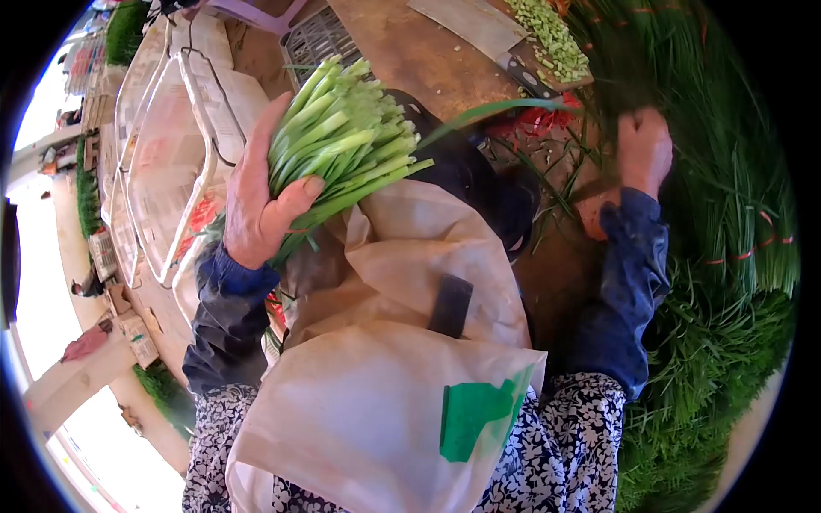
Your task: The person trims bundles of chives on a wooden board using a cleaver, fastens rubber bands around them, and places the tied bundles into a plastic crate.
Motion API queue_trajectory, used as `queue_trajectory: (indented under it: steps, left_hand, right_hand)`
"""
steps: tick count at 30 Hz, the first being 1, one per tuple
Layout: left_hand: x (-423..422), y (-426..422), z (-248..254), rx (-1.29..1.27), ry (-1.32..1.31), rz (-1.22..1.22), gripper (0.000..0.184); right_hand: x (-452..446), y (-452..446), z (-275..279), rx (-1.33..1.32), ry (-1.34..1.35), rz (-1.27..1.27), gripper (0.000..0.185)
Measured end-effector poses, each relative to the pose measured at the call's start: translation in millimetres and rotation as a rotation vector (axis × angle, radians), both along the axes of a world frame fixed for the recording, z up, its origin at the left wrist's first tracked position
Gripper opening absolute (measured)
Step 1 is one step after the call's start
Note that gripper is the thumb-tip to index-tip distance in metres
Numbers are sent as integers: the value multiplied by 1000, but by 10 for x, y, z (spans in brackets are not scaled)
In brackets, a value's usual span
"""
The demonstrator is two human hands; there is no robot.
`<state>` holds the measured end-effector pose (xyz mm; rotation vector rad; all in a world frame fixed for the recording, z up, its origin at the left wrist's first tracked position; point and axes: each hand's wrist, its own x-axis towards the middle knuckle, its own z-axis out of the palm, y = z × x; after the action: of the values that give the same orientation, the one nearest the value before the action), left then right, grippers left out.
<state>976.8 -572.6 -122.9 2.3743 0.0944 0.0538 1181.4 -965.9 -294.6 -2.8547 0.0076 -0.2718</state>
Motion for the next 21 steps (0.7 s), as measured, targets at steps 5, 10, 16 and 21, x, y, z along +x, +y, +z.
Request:
queue_trajectory:
  steps: [5,10,16,21]
  left_hand:
    - [-6,-12,-11,9,18,25,79]
    - [-25,-23,-44,103,-50,18,77]
    - [-16,8,-90,138,-82,2,76]
    - [1,-18,-77,81,-72,12,76]
  right_hand:
    - [-588,887,890,487,-325,505,23]
    - [-1058,1731,1182,820,-54,884,22]
    - [-1142,1799,1195,940,162,945,21]
    - [-1171,1825,1195,924,227,968,25]
